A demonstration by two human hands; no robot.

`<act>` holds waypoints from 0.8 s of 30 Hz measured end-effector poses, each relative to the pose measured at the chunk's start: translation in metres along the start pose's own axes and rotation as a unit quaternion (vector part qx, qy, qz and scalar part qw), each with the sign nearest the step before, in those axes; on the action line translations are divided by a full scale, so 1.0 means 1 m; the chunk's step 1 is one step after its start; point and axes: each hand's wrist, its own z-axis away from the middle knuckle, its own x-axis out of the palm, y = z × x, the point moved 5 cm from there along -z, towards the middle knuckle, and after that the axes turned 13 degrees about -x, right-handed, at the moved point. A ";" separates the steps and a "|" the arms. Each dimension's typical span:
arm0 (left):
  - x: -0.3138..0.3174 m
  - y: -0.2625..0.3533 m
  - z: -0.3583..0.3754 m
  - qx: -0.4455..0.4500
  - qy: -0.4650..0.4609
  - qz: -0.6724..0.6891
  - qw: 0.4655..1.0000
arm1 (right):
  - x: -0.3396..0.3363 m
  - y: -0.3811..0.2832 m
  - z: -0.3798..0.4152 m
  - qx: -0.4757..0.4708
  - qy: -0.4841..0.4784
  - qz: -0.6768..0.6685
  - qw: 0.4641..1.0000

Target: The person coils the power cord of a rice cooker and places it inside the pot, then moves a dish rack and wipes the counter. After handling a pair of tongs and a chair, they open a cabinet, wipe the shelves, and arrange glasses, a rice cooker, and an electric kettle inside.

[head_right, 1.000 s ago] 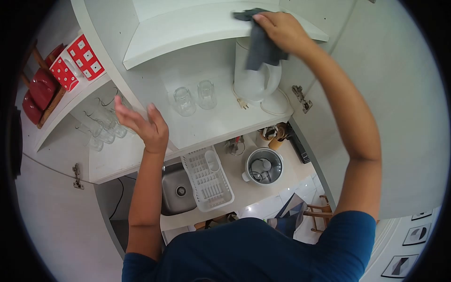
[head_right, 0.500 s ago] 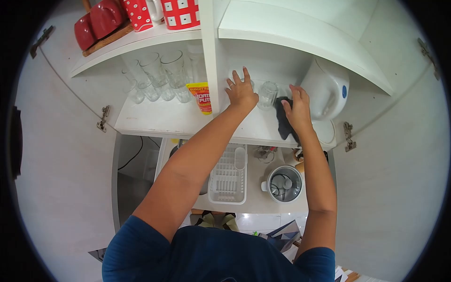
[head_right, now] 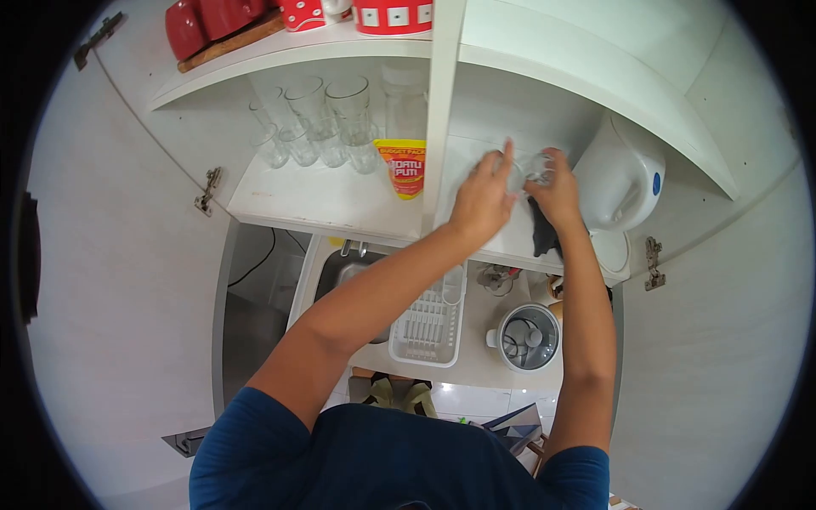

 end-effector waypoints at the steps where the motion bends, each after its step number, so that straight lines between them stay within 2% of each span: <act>1: -0.015 0.014 0.017 0.042 -0.006 0.036 0.998 | -0.016 -0.015 0.010 -0.017 0.045 -0.022 0.999; 3: -0.055 0.035 0.055 0.083 -0.019 0.116 0.990 | -0.048 -0.068 0.033 -0.006 0.092 0.005 0.996; 5: -0.096 0.042 0.088 0.069 -0.080 0.146 0.984 | -0.062 -0.104 0.059 0.047 0.116 -0.065 0.990; 7: -0.142 0.029 0.113 0.028 -0.084 0.118 0.989 | -0.059 -0.135 0.080 0.058 0.058 -0.109 0.991; 9: -0.182 -0.014 0.120 -0.032 -0.019 0.064 0.997 | -0.037 -0.178 0.091 0.005 0.003 -0.136 0.991; 10: -0.202 -0.040 0.119 -0.095 0.003 0.038 0.995 | -0.017 -0.196 0.088 -0.018 -0.030 -0.153 0.988; 11: -0.221 -0.062 0.112 -0.105 0.034 0.053 0.992 | 0.005 -0.215 0.086 -0.040 -0.062 -0.171 0.982; 13: -0.246 -0.117 0.098 -0.137 0.094 -0.029 0.986 | 0.053 -0.243 0.064 -0.081 -0.119 -0.194 0.970; 15: -0.261 -0.171 0.082 -0.138 0.145 -0.083 0.976 | 0.110 -0.245 0.036 -0.135 -0.104 -0.161 0.972; 16: -0.264 -0.181 0.074 -0.129 0.136 -0.076 0.979 | 0.137 -0.242 0.021 -0.129 -0.112 -0.137 0.976; 18: -0.270 -0.207 0.059 -0.213 0.135 -0.133 0.958 | 0.184 -0.239 -0.004 -0.110 -0.132 -0.096 0.980; 19: -0.269 -0.221 0.055 -0.206 0.125 -0.126 0.962 | 0.200 -0.239 -0.011 -0.094 -0.146 -0.078 0.982; 21: -0.263 -0.248 0.044 -0.206 0.130 -0.182 0.953 | 0.221 -0.240 -0.021 -0.065 -0.176 -0.053 0.981; 24: -0.260 -0.264 0.035 -0.211 0.112 -0.172 0.956 | 0.235 -0.239 -0.027 -0.051 -0.205 -0.039 0.977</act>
